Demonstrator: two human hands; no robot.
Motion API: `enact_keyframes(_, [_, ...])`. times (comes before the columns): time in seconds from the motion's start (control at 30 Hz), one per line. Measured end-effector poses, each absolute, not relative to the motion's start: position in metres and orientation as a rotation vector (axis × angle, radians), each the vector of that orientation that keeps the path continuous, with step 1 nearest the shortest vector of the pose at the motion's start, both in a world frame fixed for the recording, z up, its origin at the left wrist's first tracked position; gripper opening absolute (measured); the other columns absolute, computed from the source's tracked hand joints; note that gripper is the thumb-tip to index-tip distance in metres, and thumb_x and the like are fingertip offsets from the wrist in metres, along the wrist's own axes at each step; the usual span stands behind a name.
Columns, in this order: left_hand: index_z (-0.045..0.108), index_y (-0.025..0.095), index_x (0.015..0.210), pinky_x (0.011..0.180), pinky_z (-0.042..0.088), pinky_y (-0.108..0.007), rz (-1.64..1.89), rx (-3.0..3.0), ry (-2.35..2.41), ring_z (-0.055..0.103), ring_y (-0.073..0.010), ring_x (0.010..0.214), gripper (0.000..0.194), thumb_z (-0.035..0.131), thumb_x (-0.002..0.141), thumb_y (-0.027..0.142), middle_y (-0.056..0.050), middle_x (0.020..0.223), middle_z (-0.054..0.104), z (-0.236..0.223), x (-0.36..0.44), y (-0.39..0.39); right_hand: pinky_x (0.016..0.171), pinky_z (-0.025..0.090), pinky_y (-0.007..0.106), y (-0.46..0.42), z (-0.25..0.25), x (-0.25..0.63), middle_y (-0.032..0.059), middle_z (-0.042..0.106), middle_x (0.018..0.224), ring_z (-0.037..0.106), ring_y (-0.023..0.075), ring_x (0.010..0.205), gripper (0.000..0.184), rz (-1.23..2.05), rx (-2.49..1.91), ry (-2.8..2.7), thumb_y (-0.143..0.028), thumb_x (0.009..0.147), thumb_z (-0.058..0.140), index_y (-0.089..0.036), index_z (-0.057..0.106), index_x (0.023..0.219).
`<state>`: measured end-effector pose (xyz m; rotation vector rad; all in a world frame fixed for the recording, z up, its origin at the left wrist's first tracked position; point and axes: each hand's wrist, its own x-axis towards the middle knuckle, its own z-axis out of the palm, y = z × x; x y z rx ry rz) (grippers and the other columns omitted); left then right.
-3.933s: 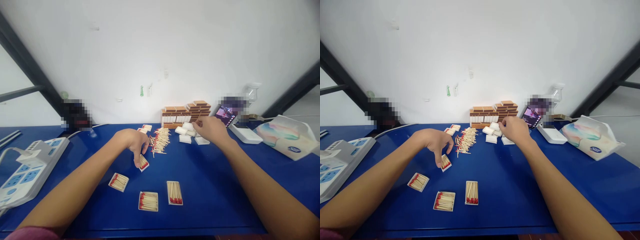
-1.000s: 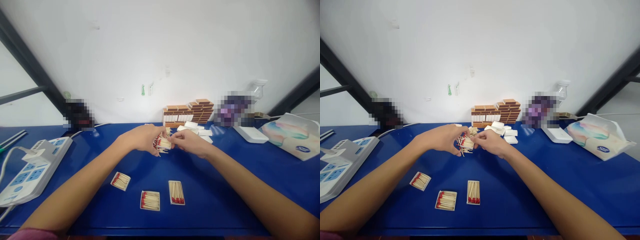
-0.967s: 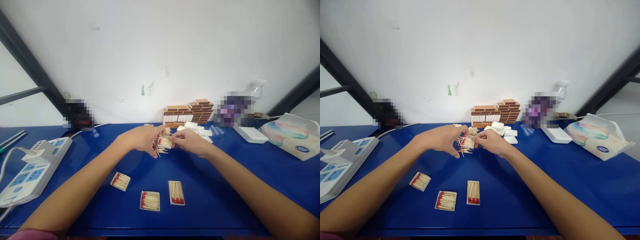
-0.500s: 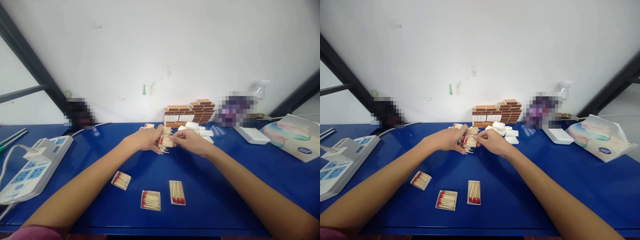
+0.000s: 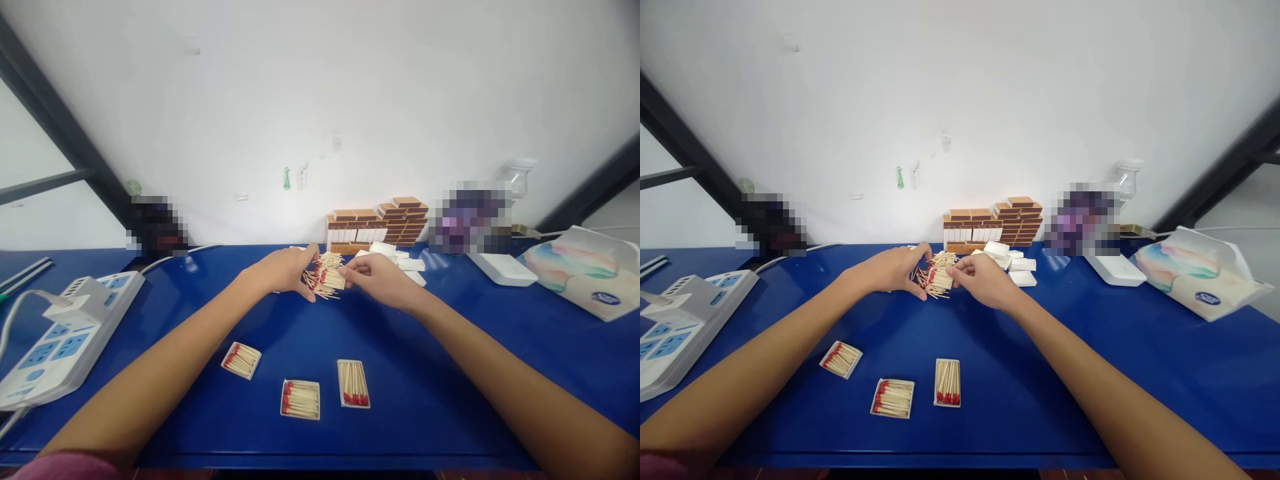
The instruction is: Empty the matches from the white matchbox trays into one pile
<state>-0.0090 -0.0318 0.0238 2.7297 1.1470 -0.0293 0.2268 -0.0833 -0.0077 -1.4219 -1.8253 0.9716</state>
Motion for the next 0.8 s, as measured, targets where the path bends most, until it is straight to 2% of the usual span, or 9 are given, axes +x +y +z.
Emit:
enact_keyframes(0.17, [0.044,0.022,0.123,0.066,0.036,-0.028,0.014,2.644,1.117,0.063,-0.0264,0.089,0.078,0.087,0.068,0.057,-0.005,0.098,0.066,0.021,-0.002,-0.036,0.063,0.045,0.031,-0.084,-0.019,0.221,0.0064,0.075,0.078,0.064,0.0200,0.070,0.035,0.851,-1.359,-1.874,-0.051,0.094,0.063,-0.018,0.070,0.084])
enact_keyframes(0.33, [0.043,0.022,0.123,0.067,0.035,-0.028,0.020,2.612,1.142,0.063,-0.0256,0.089,0.074,0.085,0.071,0.054,-0.004,0.100,0.066,0.020,0.002,-0.038,0.062,0.039,0.030,-0.092,-0.024,0.208,0.0037,0.073,0.081,0.058,0.0168,0.065,0.026,0.484,-1.318,-2.020,-0.039,0.100,0.057,-0.020,0.069,0.089])
enact_keyframes(0.43, [0.044,0.022,0.120,0.068,0.036,-0.028,0.035,2.590,1.114,0.063,-0.0250,0.089,0.069,0.084,0.072,0.051,-0.004,0.099,0.067,0.019,0.001,-0.037,0.063,0.037,0.030,-0.095,-0.028,0.205,0.0048,0.071,0.083,0.059,0.0177,0.069,0.022,0.214,-1.287,-2.165,-0.034,0.103,0.055,-0.019,0.065,0.089])
enact_keyframes(0.63, [0.045,0.022,0.115,0.067,0.038,-0.028,0.042,2.596,1.108,0.063,-0.0245,0.090,0.065,0.086,0.070,0.048,-0.003,0.098,0.066,0.018,0.000,-0.036,0.064,0.038,0.031,-0.096,-0.031,0.208,0.0084,0.071,0.091,0.063,0.0209,0.078,0.024,-0.233,-1.163,-2.374,-0.034,0.109,0.048,-0.019,0.061,0.095])
enact_keyframes(0.8, [0.047,0.023,0.119,0.066,0.038,-0.029,0.047,2.601,1.114,0.064,-0.0251,0.087,0.070,0.086,0.069,0.053,-0.002,0.095,0.067,0.016,-0.003,-0.033,0.062,0.037,0.031,-0.096,-0.028,0.208,0.0088,0.070,0.089,0.064,0.0213,0.079,0.030,-0.441,-1.078,-2.424,-0.037,0.112,0.041,-0.018,0.060,0.097])
